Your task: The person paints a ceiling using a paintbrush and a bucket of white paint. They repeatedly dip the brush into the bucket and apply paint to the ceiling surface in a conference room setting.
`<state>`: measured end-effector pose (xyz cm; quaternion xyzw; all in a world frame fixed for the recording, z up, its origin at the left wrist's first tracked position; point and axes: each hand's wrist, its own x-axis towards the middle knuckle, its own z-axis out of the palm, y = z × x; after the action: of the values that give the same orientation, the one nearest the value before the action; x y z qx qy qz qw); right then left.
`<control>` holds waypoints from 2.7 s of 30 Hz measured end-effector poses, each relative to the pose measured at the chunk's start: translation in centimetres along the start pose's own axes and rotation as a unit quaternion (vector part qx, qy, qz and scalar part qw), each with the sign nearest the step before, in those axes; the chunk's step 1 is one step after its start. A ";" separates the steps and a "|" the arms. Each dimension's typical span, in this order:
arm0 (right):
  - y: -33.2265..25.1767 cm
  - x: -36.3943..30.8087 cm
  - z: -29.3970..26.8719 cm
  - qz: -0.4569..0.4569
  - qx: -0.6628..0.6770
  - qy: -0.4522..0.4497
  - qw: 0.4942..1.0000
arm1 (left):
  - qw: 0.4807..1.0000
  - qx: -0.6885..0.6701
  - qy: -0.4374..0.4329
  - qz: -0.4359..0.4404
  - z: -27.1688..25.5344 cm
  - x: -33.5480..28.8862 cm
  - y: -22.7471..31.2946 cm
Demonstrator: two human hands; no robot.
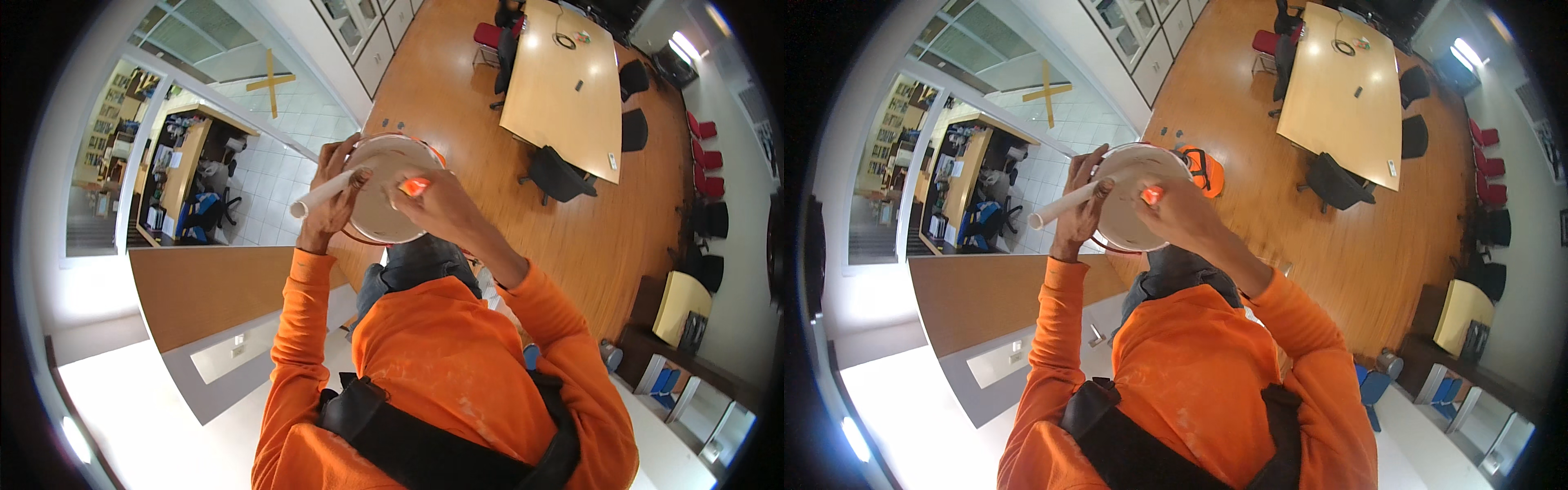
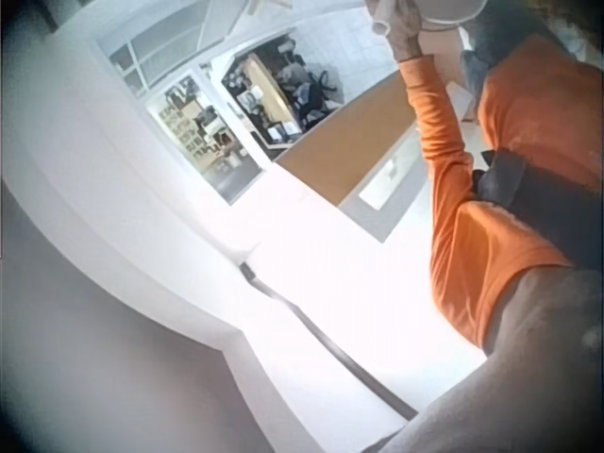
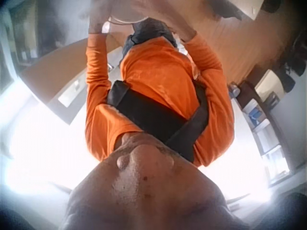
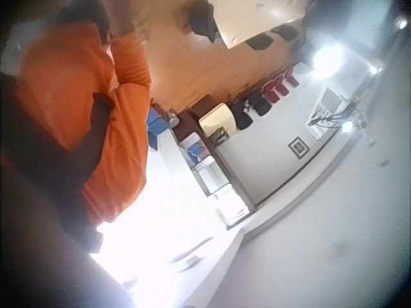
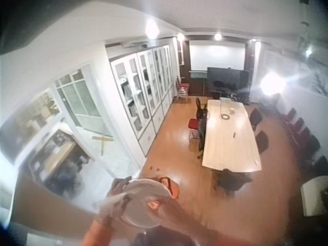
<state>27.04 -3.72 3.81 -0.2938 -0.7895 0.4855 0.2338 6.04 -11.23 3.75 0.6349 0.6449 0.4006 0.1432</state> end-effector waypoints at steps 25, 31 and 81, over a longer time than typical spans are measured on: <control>4.0 3.5 2.9 -0.171 -0.240 -0.298 0.908 | 1.000 -0.002 -0.023 0.015 -0.1 0.8 1.4; 3.1 2.8 2.8 -0.165 -0.239 -0.241 0.926 | 1.000 0.002 -0.015 0.016 -0.3 0.7 1.0; -17.9 2.7 -17.6 -0.201 0.810 0.038 0.550 | 0.990 -0.106 0.098 -0.011 -0.2 -1.0 -2.6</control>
<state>32.39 2.88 27.62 0.1685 -0.0910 0.8481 0.4940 4.25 -11.87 1.76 0.5666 0.6171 0.5249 0.1504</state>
